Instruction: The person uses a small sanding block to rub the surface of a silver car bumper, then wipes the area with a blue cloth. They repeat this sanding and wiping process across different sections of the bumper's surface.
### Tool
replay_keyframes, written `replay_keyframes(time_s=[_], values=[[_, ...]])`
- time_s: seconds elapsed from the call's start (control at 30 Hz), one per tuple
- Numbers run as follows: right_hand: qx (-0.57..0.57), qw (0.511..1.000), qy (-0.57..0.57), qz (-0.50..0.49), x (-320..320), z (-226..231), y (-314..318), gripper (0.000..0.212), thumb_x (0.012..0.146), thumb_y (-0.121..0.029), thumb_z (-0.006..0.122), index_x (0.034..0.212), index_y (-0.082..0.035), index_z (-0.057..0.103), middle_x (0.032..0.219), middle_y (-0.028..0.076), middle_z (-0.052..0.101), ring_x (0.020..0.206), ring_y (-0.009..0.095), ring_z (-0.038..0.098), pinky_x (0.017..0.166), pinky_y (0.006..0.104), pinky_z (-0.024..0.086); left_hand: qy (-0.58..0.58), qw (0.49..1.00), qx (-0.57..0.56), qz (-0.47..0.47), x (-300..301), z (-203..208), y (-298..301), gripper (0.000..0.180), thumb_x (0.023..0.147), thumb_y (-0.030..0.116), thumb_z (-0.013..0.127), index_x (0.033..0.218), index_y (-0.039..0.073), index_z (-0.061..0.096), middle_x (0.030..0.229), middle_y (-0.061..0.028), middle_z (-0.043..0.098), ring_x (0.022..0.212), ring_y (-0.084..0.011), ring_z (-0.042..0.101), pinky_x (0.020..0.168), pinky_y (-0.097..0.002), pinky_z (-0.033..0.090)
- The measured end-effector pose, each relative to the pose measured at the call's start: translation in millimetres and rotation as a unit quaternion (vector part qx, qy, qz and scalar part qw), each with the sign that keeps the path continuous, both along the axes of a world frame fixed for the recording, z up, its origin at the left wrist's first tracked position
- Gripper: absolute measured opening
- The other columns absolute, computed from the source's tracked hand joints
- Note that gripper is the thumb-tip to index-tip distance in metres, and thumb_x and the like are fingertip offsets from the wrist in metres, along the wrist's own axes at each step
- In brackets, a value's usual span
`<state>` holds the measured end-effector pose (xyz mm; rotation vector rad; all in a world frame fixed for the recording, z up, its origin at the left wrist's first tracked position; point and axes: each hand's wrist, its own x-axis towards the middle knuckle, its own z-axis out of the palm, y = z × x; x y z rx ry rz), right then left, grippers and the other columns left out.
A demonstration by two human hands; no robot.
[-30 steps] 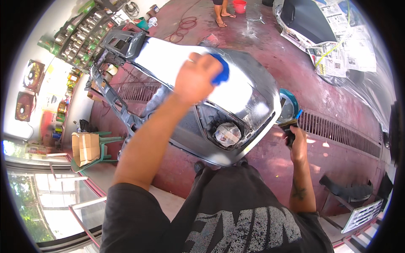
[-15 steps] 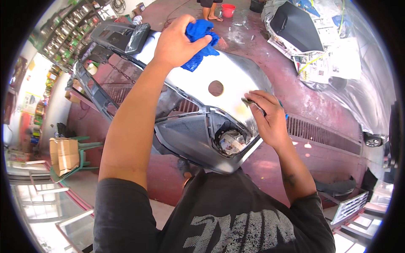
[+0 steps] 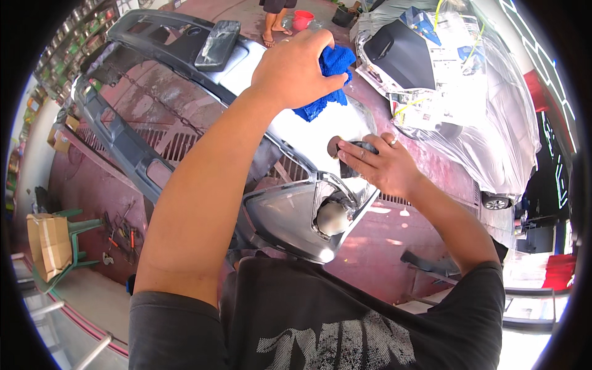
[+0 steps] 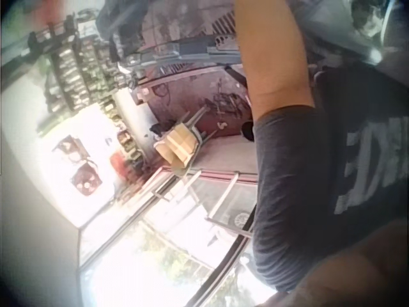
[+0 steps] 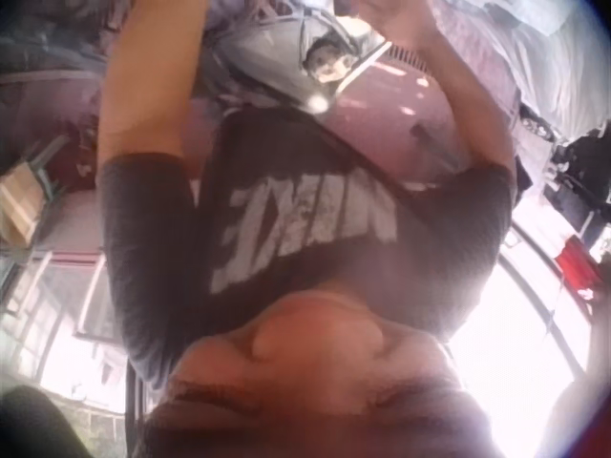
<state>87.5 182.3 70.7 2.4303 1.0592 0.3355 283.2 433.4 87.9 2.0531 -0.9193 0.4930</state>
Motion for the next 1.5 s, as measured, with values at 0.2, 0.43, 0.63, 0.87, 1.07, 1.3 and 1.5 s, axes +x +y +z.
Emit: replay_keyframes(time_s=[0.2, 0.43, 0.63, 0.87, 1.07, 1.3, 1.5], values=[[0.504, 0.794, 0.153, -0.302, -34, -38, 84, 0.040, 0.116, -0.033, 0.065, 0.143, -0.006, 0.073, 0.130, 0.014, 0.079, 0.092, 0.030, 0.066, 0.084, 0.0427, 0.055, -0.015, 0.999, 0.027, -0.009, 0, 2, -6, 0.051, 0.090, 0.045, 0.091, 0.121, 0.011, 0.069, 0.114, -0.0127, 0.078, 0.102, -0.0371, 0.079, 0.087, -0.0516, 0.061], [0.440, 0.862, 0.073, -0.241, -36, -37, 86, 0.043, 0.113, -0.037, 0.069, 0.146, -0.009, 0.074, 0.120, 0.009, 0.083, 0.090, 0.029, 0.068, 0.082, 0.0425, 0.059, -0.046, 0.999, 0.027, 0.005, 0, 3, -2, 0.050, 0.091, 0.044, 0.090, 0.123, 0.011, 0.069, 0.120, -0.0128, 0.077, 0.105, -0.0382, 0.078, 0.090, -0.0516, 0.060], [0.200, 0.963, 0.022, -0.181, -35, -9, 64, 0.050, 0.108, -0.033, 0.074, 0.153, -0.010, 0.072, 0.132, 0.009, 0.081, 0.097, 0.030, 0.065, 0.092, 0.0437, 0.056, -0.012, 0.999, 0.037, -0.003, -2, 9, -7, 0.055, 0.090, 0.047, 0.089, 0.126, 0.011, 0.069, 0.124, -0.0138, 0.077, 0.111, -0.0379, 0.077, 0.093, -0.0520, 0.061], [0.678, 0.583, 0.192, -0.404, -19, -35, 115, 0.056, 0.123, -0.047, 0.047, 0.110, 0.004, 0.068, 0.084, 0.030, 0.072, 0.075, 0.047, 0.065, 0.080, 0.0512, 0.053, -0.022, 0.999, 0.029, 0.010, -3, 3, -7, 0.056, 0.088, 0.048, 0.089, 0.127, 0.012, 0.070, 0.125, -0.0127, 0.076, 0.112, -0.0376, 0.077, 0.096, -0.0518, 0.061], [0.144, 0.982, -0.012, -0.123, -28, -6, 45, 0.041, 0.110, -0.035, 0.069, 0.144, -0.012, 0.076, 0.145, -0.002, 0.077, 0.098, 0.026, 0.066, 0.084, 0.0409, 0.058, -0.001, 0.999, 0.050, 0.019, -6, 9, -1, 0.055, 0.089, 0.048, 0.090, 0.126, 0.012, 0.070, 0.125, -0.0130, 0.076, 0.115, -0.0369, 0.076, 0.096, -0.0518, 0.061], [0.532, 0.709, 0.253, -0.388, -28, -20, 95, 0.051, 0.122, -0.044, 0.047, 0.135, -0.004, 0.076, 0.107, 0.032, 0.077, 0.093, 0.050, 0.071, 0.090, 0.0571, 0.057, -0.014, 0.998, 0.056, 0.019, -4, 9, -5, 0.062, 0.091, 0.050, 0.089, 0.135, 0.012, 0.069, 0.129, -0.0157, 0.079, 0.114, -0.0371, 0.078, 0.097, -0.0497, 0.061], [0.373, 0.894, 0.062, -0.239, -46, -32, 71, 0.041, 0.119, -0.037, 0.056, 0.136, -0.004, 0.075, 0.117, 0.027, 0.078, 0.096, 0.048, 0.073, 0.092, 0.0561, 0.058, 0.018, 0.998, 0.060, 0.019, -6, 12, -8, 0.064, 0.090, 0.052, 0.090, 0.135, 0.011, 0.069, 0.128, -0.0154, 0.079, 0.111, -0.0363, 0.079, 0.095, -0.0483, 0.061]])
